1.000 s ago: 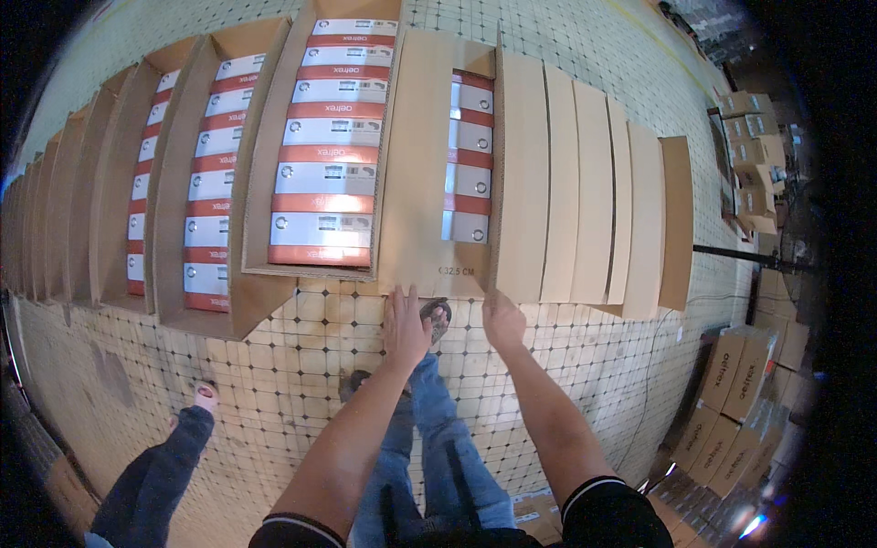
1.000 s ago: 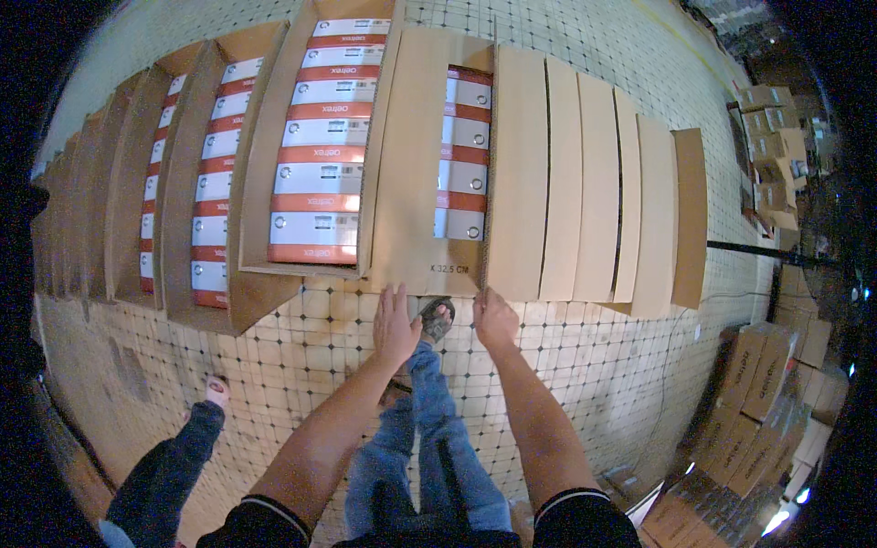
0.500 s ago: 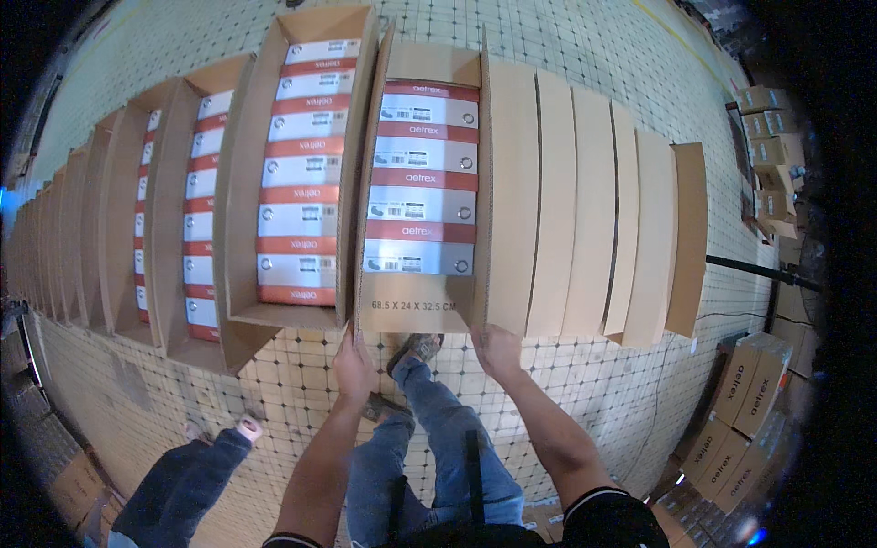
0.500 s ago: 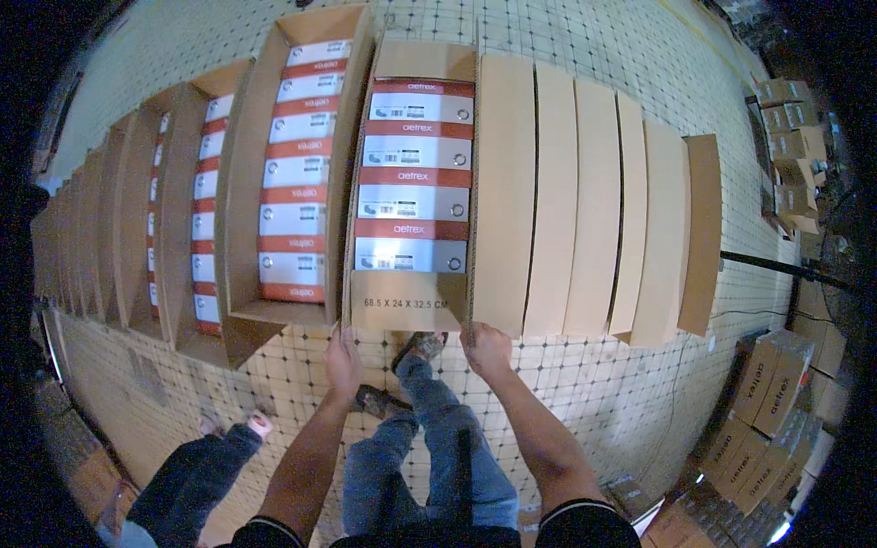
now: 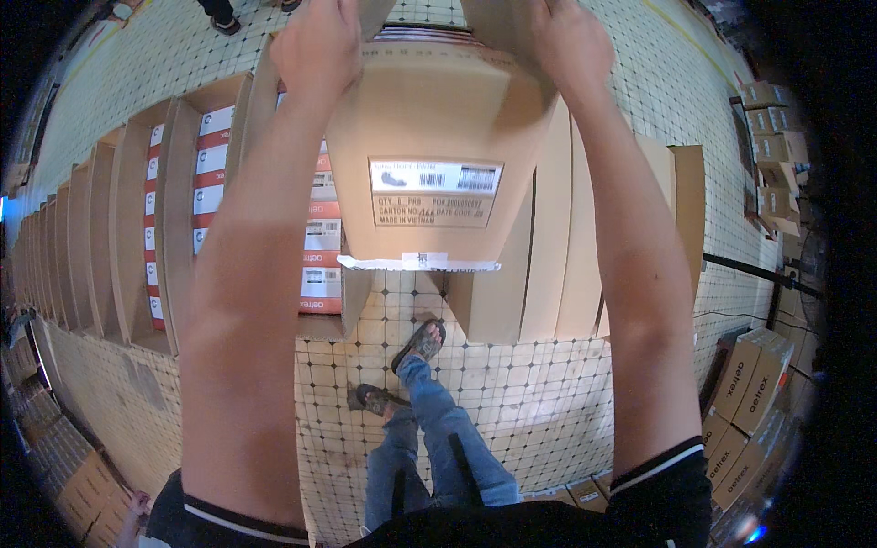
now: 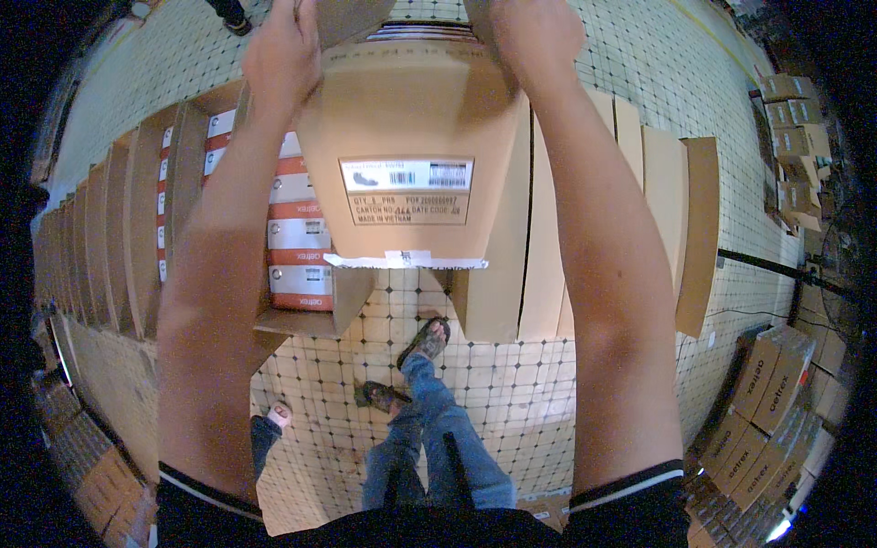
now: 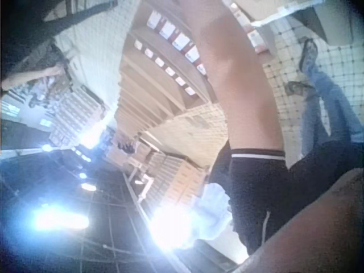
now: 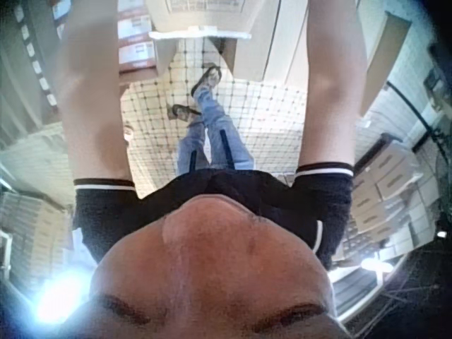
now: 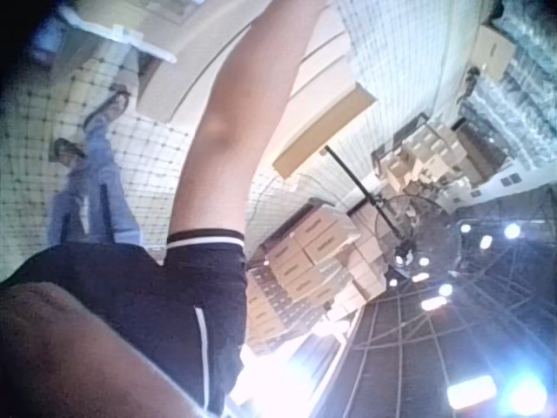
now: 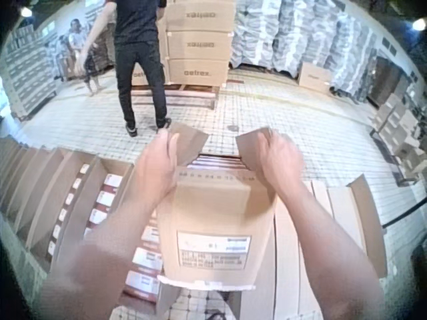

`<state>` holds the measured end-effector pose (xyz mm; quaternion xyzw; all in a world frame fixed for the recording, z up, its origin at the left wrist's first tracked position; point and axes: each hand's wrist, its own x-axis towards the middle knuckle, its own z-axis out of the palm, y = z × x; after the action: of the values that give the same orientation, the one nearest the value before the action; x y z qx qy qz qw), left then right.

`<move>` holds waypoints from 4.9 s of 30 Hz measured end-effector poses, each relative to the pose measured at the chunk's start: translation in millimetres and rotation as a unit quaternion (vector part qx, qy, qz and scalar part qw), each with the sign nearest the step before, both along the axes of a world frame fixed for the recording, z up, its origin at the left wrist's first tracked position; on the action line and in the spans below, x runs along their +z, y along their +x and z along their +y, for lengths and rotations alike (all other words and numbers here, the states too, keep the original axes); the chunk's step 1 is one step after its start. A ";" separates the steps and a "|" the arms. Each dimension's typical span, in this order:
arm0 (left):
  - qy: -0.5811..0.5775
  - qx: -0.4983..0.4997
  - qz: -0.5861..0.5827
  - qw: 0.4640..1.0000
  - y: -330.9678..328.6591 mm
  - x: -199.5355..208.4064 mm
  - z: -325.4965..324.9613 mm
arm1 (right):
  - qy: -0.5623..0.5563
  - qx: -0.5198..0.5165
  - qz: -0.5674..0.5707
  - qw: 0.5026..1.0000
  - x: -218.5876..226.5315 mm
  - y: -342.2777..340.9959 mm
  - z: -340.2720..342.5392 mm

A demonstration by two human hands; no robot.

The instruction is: The person opens large cardboard boxes and places smaller product boxes inside them one by one. The person then closes the flaps of the large boxes. The task is performed in a warehouse setting with other workers visible in the background.

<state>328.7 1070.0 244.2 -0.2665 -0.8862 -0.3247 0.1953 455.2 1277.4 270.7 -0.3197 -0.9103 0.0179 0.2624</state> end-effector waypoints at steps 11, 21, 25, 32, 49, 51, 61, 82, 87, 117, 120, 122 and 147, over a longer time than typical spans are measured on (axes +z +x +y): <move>0.055 -0.014 0.045 0.997 -18.8 11.8 16.2 | 0.049 -0.009 0.058 0.997 0.5 -20.1 14.8; 0.006 -0.001 -0.018 1.000 -10.3 -3.7 5.3 | 0.057 0.011 0.079 0.995 -16.6 -4.0 1.7; -0.056 -0.010 -0.001 0.998 -20.7 -35.3 4.8 | -0.017 0.018 0.049 0.998 -39.0 -0.3 8.8; -0.149 -0.059 -0.296 0.942 74.8 -114.9 -95.4 | -0.139 0.084 -0.107 0.981 -154.1 110.2 -67.4; -0.228 -0.038 -0.289 0.929 129.7 -256.8 -117.6 | -0.202 0.170 -0.146 0.953 -303.7 156.2 -224.4; -0.262 -0.062 -0.307 0.913 125.3 -267.8 -119.8 | -0.214 0.167 -0.272 0.923 -325.5 138.9 -222.6; -0.183 -0.089 -0.333 0.921 119.2 -296.6 -145.5 | -0.255 0.106 -0.325 0.905 -284.1 171.3 -229.6; -0.163 -0.081 -0.329 0.927 124.8 -296.4 -148.8 | -0.542 -0.196 -0.200 0.792 -306.6 149.3 -109.9; -0.167 -0.065 -0.349 0.920 124.7 -290.9 -145.5 | -0.398 -0.150 -0.227 0.876 -320.5 156.4 -107.7; -0.208 -0.057 -0.388 0.896 107.3 -273.0 -115.8 | -0.350 -0.149 -0.251 0.890 -327.7 154.2 -125.5; -0.187 -0.012 -0.317 0.930 54.4 -278.2 -54.2 | -0.369 -0.155 -0.253 0.881 -324.8 155.8 -125.7; -0.172 0.025 -0.323 0.930 4.7 -288.2 -7.1 | -0.369 -0.145 -0.240 0.886 -325.7 158.3 -125.9; -0.273 0.096 -0.319 0.903 -62.0 -311.2 44.6 | -0.790 -0.300 0.209 0.492 -457.9 -222.7 47.3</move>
<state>266.7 1114.6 -67.0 -0.1053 -0.9763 -0.1178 -0.1479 232.5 1324.8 -187.2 -0.6336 -0.2826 0.7166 0.0721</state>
